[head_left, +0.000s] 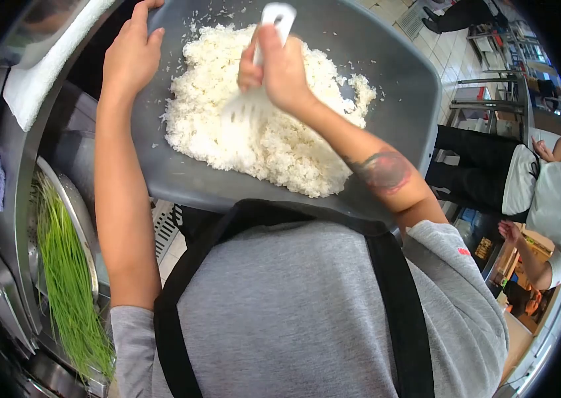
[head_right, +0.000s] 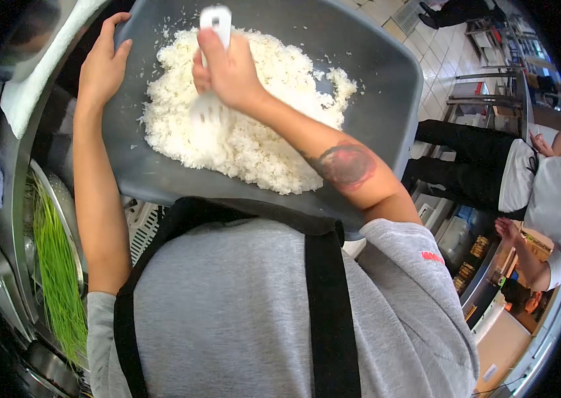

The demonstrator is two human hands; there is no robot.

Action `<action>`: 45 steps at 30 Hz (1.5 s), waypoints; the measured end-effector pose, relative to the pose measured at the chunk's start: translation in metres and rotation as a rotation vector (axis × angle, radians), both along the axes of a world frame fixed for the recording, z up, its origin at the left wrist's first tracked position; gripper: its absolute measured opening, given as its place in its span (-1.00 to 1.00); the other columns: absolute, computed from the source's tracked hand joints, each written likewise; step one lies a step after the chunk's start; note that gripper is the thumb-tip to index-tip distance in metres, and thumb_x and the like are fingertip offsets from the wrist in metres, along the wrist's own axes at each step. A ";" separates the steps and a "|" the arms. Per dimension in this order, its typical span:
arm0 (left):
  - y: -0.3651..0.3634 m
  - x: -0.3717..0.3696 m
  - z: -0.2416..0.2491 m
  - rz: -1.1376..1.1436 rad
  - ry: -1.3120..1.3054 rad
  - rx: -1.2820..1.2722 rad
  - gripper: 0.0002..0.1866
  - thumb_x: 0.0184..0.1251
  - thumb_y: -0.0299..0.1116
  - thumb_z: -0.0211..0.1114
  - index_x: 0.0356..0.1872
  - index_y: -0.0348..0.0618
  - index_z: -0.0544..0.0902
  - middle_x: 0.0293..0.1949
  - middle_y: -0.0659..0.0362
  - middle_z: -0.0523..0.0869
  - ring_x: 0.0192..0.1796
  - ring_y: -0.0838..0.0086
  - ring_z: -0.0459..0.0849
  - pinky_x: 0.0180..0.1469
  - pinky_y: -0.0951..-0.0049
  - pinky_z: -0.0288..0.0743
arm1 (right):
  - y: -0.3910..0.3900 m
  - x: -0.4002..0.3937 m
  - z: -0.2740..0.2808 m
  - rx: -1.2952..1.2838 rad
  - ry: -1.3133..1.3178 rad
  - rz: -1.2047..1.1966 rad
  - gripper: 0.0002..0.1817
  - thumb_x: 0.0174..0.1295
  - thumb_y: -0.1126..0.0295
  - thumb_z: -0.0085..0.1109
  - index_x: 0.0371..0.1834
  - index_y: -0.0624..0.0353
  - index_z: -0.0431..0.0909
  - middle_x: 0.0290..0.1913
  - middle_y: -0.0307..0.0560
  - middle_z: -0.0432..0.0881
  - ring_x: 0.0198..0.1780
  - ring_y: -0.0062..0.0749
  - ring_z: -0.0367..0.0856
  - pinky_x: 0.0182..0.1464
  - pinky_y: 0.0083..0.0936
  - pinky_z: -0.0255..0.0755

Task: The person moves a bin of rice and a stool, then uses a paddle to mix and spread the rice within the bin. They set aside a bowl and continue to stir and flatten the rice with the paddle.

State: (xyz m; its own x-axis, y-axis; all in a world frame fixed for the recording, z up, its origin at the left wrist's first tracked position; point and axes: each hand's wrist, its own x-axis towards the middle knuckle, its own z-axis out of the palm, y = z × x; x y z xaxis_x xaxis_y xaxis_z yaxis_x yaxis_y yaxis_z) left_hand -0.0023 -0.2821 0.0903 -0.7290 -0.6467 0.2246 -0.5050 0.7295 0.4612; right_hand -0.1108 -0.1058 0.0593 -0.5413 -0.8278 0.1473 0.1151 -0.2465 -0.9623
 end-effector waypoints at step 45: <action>0.003 -0.001 0.001 0.040 -0.049 -0.043 -0.58 0.30 -0.30 0.06 0.20 0.22 0.30 0.07 0.10 0.57 -0.02 0.20 0.61 0.05 0.25 0.41 | -0.021 -0.025 -0.005 -0.157 0.079 -0.406 -0.52 0.39 -0.03 -0.20 -0.41 0.23 0.24 -0.71 -0.16 0.28 -0.69 -0.53 0.22 -0.57 -0.51 0.26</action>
